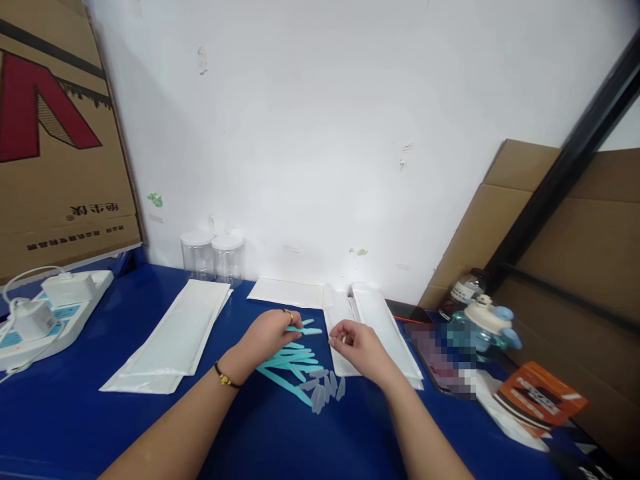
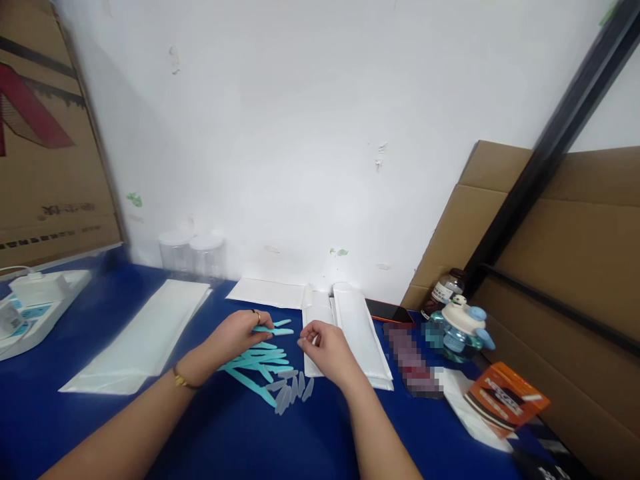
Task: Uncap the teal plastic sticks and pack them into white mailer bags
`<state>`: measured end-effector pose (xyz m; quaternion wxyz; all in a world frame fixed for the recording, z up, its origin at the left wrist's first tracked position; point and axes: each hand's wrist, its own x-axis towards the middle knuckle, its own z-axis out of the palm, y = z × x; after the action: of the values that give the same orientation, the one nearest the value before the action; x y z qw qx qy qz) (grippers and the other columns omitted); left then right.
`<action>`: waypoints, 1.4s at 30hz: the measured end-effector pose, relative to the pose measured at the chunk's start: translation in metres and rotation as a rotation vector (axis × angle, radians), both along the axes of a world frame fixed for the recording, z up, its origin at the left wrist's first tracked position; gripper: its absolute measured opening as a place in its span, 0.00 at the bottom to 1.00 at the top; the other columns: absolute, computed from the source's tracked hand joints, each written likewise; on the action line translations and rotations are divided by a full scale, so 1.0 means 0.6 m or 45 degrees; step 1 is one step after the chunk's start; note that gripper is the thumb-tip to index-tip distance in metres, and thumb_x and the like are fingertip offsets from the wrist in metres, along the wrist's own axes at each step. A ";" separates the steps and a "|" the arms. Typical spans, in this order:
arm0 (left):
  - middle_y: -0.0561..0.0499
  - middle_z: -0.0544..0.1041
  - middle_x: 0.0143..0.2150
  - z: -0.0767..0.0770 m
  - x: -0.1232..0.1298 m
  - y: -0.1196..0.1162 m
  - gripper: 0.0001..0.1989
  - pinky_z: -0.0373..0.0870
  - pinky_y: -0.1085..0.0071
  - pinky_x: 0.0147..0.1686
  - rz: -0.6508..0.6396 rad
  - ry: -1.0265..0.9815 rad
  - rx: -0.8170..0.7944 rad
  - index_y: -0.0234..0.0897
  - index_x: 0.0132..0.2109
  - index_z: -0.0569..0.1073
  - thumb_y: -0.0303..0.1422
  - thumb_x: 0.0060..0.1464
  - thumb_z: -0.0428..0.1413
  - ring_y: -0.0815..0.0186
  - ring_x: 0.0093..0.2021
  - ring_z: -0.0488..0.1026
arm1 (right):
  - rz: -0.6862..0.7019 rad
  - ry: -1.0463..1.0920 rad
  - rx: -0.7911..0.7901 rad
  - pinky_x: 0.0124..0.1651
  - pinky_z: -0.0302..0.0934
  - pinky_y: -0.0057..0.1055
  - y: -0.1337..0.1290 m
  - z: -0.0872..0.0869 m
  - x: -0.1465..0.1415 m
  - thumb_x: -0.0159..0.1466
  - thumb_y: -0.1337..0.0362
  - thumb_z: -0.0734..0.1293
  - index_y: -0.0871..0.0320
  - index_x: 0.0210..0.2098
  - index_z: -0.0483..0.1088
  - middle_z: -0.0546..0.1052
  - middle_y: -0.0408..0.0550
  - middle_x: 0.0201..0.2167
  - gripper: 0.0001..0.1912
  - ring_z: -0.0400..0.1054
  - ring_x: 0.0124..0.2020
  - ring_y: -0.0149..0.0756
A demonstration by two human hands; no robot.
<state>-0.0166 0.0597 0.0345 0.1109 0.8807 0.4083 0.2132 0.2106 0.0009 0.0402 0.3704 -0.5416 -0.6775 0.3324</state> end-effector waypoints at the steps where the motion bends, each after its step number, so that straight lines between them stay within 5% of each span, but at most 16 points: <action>1: 0.53 0.76 0.33 -0.004 -0.004 0.008 0.06 0.61 0.73 0.32 0.048 0.027 -0.005 0.40 0.36 0.73 0.36 0.52 0.54 0.65 0.34 0.72 | 0.073 -0.179 0.024 0.24 0.54 0.23 -0.003 0.003 0.012 0.51 0.64 0.68 0.58 0.29 0.72 0.71 0.41 0.23 0.06 0.62 0.22 0.27; 4: 0.52 0.76 0.33 -0.018 -0.013 0.030 0.06 0.61 0.72 0.32 0.144 0.053 -0.037 0.41 0.36 0.73 0.35 0.51 0.54 0.63 0.36 0.72 | 0.381 -0.517 -0.101 0.23 0.52 0.22 -0.010 0.005 0.035 0.44 0.71 0.69 0.56 0.28 0.74 0.71 0.39 0.23 0.10 0.62 0.22 0.26; 7: 0.51 0.76 0.35 -0.031 -0.013 0.045 0.05 0.62 0.72 0.34 0.151 0.046 -0.090 0.40 0.35 0.73 0.34 0.50 0.55 0.62 0.38 0.72 | 0.510 -0.678 -0.118 0.23 0.52 0.21 -0.011 -0.004 0.036 0.40 0.74 0.68 0.56 0.28 0.75 0.71 0.39 0.24 0.15 0.63 0.22 0.26; 12: 0.50 0.75 0.41 -0.022 -0.011 0.038 0.12 0.62 0.70 0.41 0.127 -0.012 -0.074 0.41 0.41 0.73 0.36 0.47 0.57 0.61 0.43 0.69 | 0.451 -0.806 -0.060 0.20 0.50 0.21 -0.012 -0.012 0.020 0.41 0.70 0.68 0.57 0.25 0.74 0.71 0.40 0.22 0.09 0.61 0.20 0.26; 20: 0.53 0.72 0.33 0.017 -0.026 -0.009 0.16 0.59 0.75 0.26 -0.112 0.157 -0.313 0.42 0.35 0.74 0.44 0.39 0.60 0.66 0.32 0.68 | 0.387 -0.887 -0.026 0.18 0.49 0.21 -0.016 -0.012 0.015 0.41 0.70 0.64 0.57 0.20 0.70 0.70 0.39 0.18 0.05 0.58 0.17 0.26; 31: 0.52 0.73 0.31 0.021 -0.016 -0.020 0.07 0.58 0.76 0.26 -0.130 0.194 -0.369 0.39 0.32 0.71 0.35 0.47 0.51 0.68 0.30 0.67 | 0.279 -0.342 -0.066 0.24 0.55 0.21 -0.006 0.000 0.026 0.50 0.70 0.61 0.58 0.28 0.69 0.69 0.40 0.20 0.06 0.63 0.22 0.27; 42: 0.54 0.69 0.29 0.040 -0.008 -0.034 0.08 0.60 0.75 0.28 -0.162 -0.098 -0.319 0.39 0.39 0.64 0.34 0.57 0.42 0.69 0.28 0.65 | 0.046 0.342 -0.113 0.27 0.58 0.26 0.006 0.010 0.018 0.56 0.55 0.65 0.61 0.33 0.71 0.73 0.46 0.24 0.14 0.64 0.21 0.29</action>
<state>-0.0217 0.0396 0.0587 0.2488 0.8752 0.3706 0.1866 0.2212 0.0043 0.0464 0.4274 -0.4958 -0.6160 0.4383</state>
